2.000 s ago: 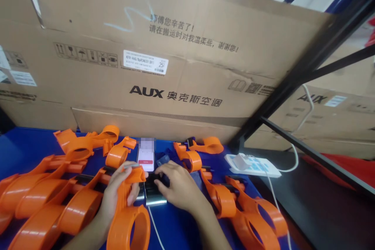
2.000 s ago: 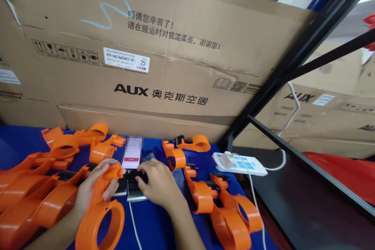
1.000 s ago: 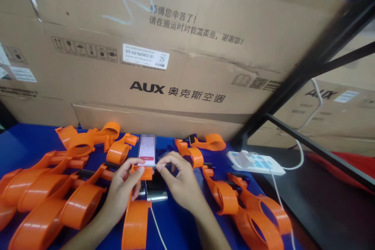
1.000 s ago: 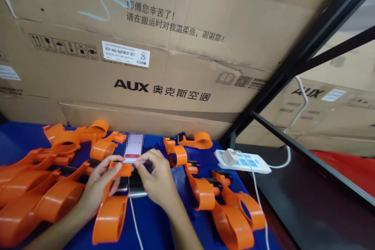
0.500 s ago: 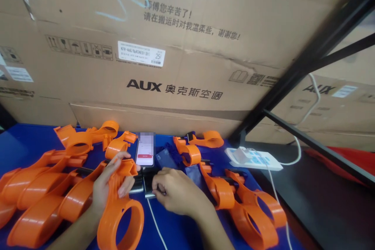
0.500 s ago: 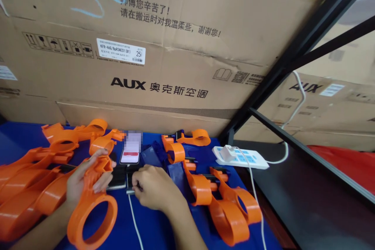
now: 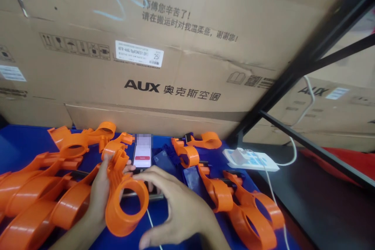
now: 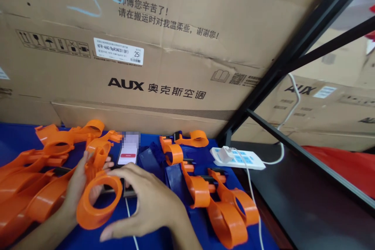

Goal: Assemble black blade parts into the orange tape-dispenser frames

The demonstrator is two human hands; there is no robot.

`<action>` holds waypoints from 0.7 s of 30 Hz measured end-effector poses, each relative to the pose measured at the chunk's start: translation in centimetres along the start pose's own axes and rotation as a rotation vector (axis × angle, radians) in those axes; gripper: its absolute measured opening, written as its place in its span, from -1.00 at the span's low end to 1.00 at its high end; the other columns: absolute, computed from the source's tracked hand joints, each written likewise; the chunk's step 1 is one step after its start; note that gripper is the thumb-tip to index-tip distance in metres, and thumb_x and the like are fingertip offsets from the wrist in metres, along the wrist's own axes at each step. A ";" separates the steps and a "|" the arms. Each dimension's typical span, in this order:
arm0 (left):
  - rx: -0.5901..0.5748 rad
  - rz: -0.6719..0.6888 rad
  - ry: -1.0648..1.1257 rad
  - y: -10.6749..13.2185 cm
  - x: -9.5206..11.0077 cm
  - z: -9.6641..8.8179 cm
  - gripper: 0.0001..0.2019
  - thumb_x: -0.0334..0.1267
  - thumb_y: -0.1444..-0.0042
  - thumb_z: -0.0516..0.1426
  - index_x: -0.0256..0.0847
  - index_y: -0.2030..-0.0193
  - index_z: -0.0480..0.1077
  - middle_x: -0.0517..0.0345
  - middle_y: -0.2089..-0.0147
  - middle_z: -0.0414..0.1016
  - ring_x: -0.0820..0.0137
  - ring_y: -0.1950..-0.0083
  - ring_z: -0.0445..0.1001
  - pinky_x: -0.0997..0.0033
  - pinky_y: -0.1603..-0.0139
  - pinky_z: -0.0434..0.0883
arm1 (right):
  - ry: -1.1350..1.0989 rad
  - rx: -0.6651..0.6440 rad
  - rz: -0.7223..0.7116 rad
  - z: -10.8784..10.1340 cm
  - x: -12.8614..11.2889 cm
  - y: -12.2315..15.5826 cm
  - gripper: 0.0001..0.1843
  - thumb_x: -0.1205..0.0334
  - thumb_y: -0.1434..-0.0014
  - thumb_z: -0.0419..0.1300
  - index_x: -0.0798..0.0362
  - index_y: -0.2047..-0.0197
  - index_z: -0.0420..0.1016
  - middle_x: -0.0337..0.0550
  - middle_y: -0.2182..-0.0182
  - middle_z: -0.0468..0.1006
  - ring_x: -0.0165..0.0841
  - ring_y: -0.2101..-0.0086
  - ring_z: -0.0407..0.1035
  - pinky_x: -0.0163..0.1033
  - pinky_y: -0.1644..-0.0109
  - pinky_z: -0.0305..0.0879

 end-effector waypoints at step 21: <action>-0.319 0.485 -0.631 8.0 1.6 3.0 -0.50 -0.08 -0.07 0.40 0.04 -0.19 0.57 -0.11 -0.14 0.62 -0.05 -0.14 0.55 0.05 -0.16 0.50 | -0.247 0.782 0.045 -4.0 4.1 1.5 -0.59 -0.21 -0.37 0.13 0.00 0.14 0.45 -0.10 0.29 0.53 -0.25 0.34 0.44 -0.23 0.31 0.41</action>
Point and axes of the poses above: each hand's wrist, its own y-axis away from the middle knuckle, its own z-axis out of the palm, x = y × z, the point moved 8 cm from there along -y, towards the middle knuckle
